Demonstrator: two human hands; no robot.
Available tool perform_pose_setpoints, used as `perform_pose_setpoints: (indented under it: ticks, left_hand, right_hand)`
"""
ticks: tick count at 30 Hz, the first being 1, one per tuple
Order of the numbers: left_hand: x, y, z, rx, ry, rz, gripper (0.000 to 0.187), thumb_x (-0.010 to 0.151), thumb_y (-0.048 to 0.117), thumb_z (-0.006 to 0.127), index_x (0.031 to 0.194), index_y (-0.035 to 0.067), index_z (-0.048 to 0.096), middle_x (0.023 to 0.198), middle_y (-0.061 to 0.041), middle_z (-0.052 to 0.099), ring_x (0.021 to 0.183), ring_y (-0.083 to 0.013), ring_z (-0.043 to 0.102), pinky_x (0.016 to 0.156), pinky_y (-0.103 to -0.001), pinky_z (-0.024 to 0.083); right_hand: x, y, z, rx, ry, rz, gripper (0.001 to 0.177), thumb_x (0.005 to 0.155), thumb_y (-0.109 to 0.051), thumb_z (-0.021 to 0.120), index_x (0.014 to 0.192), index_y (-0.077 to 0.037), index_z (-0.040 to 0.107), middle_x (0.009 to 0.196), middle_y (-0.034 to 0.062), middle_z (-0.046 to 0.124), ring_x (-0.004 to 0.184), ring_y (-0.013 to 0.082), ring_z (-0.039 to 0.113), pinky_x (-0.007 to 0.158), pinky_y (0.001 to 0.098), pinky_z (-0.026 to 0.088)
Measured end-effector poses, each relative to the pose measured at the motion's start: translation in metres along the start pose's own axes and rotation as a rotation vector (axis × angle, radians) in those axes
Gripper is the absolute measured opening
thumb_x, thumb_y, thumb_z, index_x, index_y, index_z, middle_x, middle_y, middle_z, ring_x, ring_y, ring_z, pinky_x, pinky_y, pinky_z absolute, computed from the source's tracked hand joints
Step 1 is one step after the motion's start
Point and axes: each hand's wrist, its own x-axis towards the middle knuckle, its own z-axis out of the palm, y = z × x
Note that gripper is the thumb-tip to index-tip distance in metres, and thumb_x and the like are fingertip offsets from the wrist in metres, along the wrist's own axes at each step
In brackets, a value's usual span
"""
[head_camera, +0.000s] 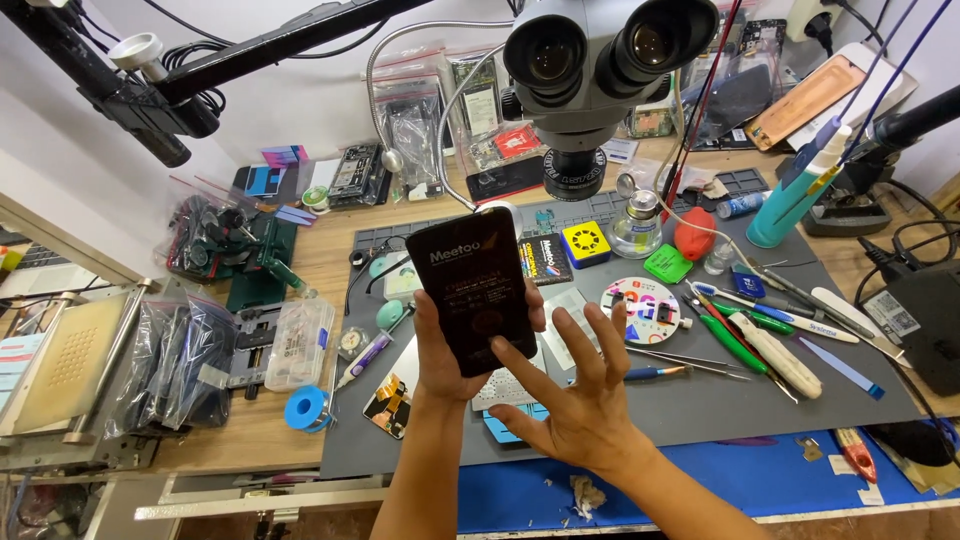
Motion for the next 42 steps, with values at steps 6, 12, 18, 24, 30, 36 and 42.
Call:
perform_pose_setpoints:
  ticks: [6, 12, 18, 24, 30, 36, 42]
  left_hand:
    - [-0.001, 0.0, 0.0, -0.02, -0.005, -0.009, 0.091, 0.094, 0.073, 0.055, 0.144, -0.003, 0.05, 0.121, -0.02, 0.068, 0.102, -0.03, 0.068, 0.095, -0.042, 0.056]
    - [-0.003, -0.001, -0.001, -0.002, 0.015, -0.008, 0.091, 0.095, 0.073, 0.054, 0.145, -0.003, 0.051, 0.121, -0.02, 0.069, 0.102, -0.0295, 0.07, 0.094, -0.041, 0.057]
    - [-0.008, -0.003, -0.005, -0.081, 0.058, -0.038, 0.091, 0.093, 0.07, 0.059, 0.146, -0.004, 0.049, 0.122, -0.023, 0.067, 0.107, -0.0308, 0.069, 0.098, -0.04, 0.059]
    - [-0.011, -0.003, 0.001, -0.026, 0.062, -0.018, 0.084, 0.1, 0.066, 0.052, 0.15, 0.0, 0.047, 0.119, -0.024, 0.069, 0.097, -0.0301, 0.071, 0.086, -0.04, 0.06]
    - [-0.016, -0.003, 0.005, 0.035, 0.076, 0.002, 0.081, 0.101, 0.066, 0.05, 0.148, 0.0, 0.049, 0.115, -0.023, 0.07, 0.092, -0.0298, 0.07, 0.084, -0.041, 0.059]
    - [-0.021, -0.005, 0.005, 0.029, 0.106, -0.051, 0.083, 0.098, 0.066, 0.054, 0.149, 0.001, 0.049, 0.115, -0.024, 0.069, 0.092, -0.03, 0.068, 0.084, -0.041, 0.058]
    - [-0.022, -0.003, 0.006, 0.011, 0.109, -0.039, 0.081, 0.099, 0.065, 0.054, 0.149, 0.001, 0.047, 0.114, -0.024, 0.069, 0.091, -0.0298, 0.068, 0.083, -0.04, 0.057]
  right_hand:
    - [0.002, -0.001, -0.001, -0.002, 0.001, -0.005, 0.052, 0.102, -0.066, 0.062, 0.143, -0.034, 0.065, 0.164, 0.0099, 0.025, 0.157, 0.0346, 0.018, 0.132, 0.0714, 0.022]
    - [0.001, -0.001, 0.0, -0.048, -0.031, -0.014, 0.053, 0.102, -0.065, 0.063, 0.146, -0.034, 0.063, 0.163, 0.0106, 0.028, 0.156, 0.0369, 0.019, 0.131, 0.0701, 0.021]
    - [0.007, 0.001, -0.005, 0.065, 0.037, 0.007, 0.047, 0.101, -0.057, 0.065, 0.138, -0.028, 0.067, 0.159, 0.0106, 0.031, 0.153, 0.0361, 0.027, 0.131, 0.0719, 0.026]
    - [0.06, 0.022, -0.032, 0.085, 0.145, 0.096, 0.021, 0.105, -0.019, 0.067, 0.125, -0.014, 0.066, 0.134, 0.0132, 0.057, 0.134, 0.0343, 0.051, 0.127, 0.0638, 0.033]
    - [0.092, 0.031, -0.04, 0.215, 0.058, 0.022, 0.022, 0.104, -0.009, 0.068, 0.125, -0.003, 0.066, 0.117, 0.0156, 0.066, 0.116, 0.0329, 0.062, 0.123, 0.0625, 0.042]
    - [0.125, 0.036, -0.043, 0.296, -0.027, -0.048, 0.019, 0.101, -0.008, 0.074, 0.119, -0.004, 0.069, 0.103, 0.0106, 0.068, 0.101, 0.0266, 0.066, 0.122, 0.0628, 0.043]
    - [0.129, 0.04, -0.039, 0.285, -0.078, -0.094, 0.024, 0.101, -0.005, 0.075, 0.124, -0.004, 0.067, 0.106, 0.0112, 0.068, 0.1, 0.0261, 0.066, 0.12, 0.0607, 0.047]
